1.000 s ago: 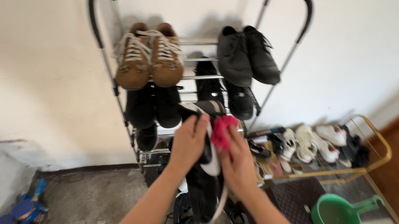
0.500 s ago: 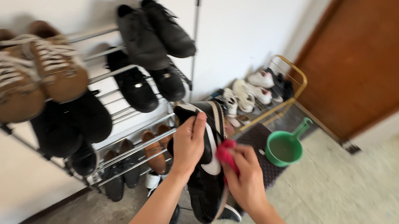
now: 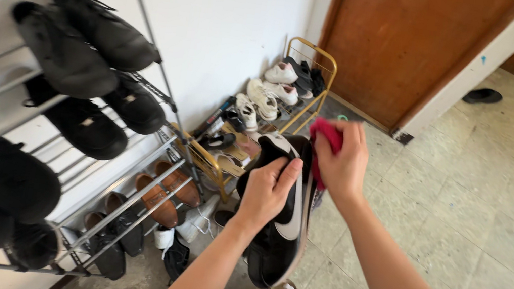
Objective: The person wipes a black sneaker with a pink cloth, then places it on a shoe rack. They proceed to tie the laces of a black dress shoe on the rack, adjusting the laces and knot. The person then picks up a pair of white sneakers from the floor and places them on the rack.
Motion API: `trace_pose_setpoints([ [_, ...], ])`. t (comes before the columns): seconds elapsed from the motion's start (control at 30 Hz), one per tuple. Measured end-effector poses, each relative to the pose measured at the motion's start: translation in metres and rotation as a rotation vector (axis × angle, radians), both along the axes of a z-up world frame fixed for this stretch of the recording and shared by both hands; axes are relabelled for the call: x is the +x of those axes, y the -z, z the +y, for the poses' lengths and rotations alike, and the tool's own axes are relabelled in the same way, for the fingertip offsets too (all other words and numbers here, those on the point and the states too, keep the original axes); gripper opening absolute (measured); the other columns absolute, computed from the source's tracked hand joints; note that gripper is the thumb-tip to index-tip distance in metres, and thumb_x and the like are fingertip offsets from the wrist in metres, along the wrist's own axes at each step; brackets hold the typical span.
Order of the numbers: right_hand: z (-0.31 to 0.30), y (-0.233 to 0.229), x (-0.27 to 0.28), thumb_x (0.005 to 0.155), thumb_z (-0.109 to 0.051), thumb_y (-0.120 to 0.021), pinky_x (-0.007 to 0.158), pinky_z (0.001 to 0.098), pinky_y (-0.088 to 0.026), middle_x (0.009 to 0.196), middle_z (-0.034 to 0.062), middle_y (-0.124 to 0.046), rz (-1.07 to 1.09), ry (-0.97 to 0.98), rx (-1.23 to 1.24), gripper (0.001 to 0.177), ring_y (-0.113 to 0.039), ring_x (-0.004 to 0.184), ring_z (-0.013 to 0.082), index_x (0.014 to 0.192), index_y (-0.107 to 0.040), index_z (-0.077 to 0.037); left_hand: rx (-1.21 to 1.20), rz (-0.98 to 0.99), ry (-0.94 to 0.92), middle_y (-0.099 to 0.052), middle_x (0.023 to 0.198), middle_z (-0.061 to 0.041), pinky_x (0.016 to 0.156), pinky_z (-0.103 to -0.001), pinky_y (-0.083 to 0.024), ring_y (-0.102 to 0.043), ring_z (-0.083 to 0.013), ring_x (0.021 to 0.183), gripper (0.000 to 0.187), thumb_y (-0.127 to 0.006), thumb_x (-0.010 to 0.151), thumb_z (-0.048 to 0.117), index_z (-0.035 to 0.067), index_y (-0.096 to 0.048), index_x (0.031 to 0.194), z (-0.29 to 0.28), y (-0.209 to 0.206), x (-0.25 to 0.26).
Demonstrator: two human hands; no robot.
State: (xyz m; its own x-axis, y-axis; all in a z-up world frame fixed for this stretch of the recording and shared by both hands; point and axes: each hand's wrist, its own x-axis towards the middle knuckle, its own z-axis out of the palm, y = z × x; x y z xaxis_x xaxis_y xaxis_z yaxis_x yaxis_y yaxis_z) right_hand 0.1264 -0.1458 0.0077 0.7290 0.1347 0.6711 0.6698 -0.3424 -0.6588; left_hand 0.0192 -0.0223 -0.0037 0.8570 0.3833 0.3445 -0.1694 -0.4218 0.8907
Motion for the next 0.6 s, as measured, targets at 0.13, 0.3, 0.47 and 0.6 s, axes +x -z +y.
trace_pose_setpoints([
  [0.13,-0.009,0.006,0.02,0.089,-0.007,-0.074,0.083,0.0433,-0.052,0.102,0.0192,-0.064,-0.013,-0.057,-0.043,0.019,-0.063,0.095,0.0371,0.106,-0.068,-0.002,0.028,0.03,-0.082,-0.052,0.058,-0.012,0.05,-0.037,-0.04,-0.047,-0.0213,0.048,0.045,-0.059,0.102,0.041,0.002,-0.061,0.079,-0.006,0.011,0.029],
  [0.3,-0.036,0.047,-0.018,0.091,-0.01,-0.071,0.083,0.0406,-0.054,0.101,0.0155,-0.068,0.15,-0.27,-0.088,0.019,-0.067,0.094,0.0332,0.109,-0.072,-0.004,-0.095,-0.026,-0.207,-0.047,0.059,-0.007,0.054,-0.035,-0.04,-0.042,-0.0147,0.057,0.048,-0.059,0.106,0.04,0.001,-0.059,0.078,0.002,0.03,0.062],
  [0.47,-0.075,0.073,-0.011,0.084,-0.013,-0.074,0.076,0.0387,-0.057,0.098,0.0143,-0.069,0.324,-0.321,-0.157,0.022,-0.071,0.086,0.0299,0.104,-0.073,-0.004,-0.148,-0.005,-0.188,-0.048,0.057,-0.006,0.051,-0.035,-0.039,-0.042,-0.0141,0.053,0.045,-0.058,0.104,0.039,0.001,-0.063,0.081,-0.016,0.046,0.089],
  [0.6,-0.066,0.075,0.052,0.087,-0.009,-0.073,0.077,0.0416,-0.054,0.097,0.0175,-0.066,0.163,-0.114,-0.127,0.017,-0.066,0.088,0.0348,0.102,-0.071,-0.002,-0.102,0.036,-0.101,-0.048,0.057,-0.009,0.05,-0.036,-0.039,-0.042,-0.0164,0.052,0.046,-0.059,0.104,0.039,0.001,-0.06,0.08,-0.045,0.053,0.1],
])
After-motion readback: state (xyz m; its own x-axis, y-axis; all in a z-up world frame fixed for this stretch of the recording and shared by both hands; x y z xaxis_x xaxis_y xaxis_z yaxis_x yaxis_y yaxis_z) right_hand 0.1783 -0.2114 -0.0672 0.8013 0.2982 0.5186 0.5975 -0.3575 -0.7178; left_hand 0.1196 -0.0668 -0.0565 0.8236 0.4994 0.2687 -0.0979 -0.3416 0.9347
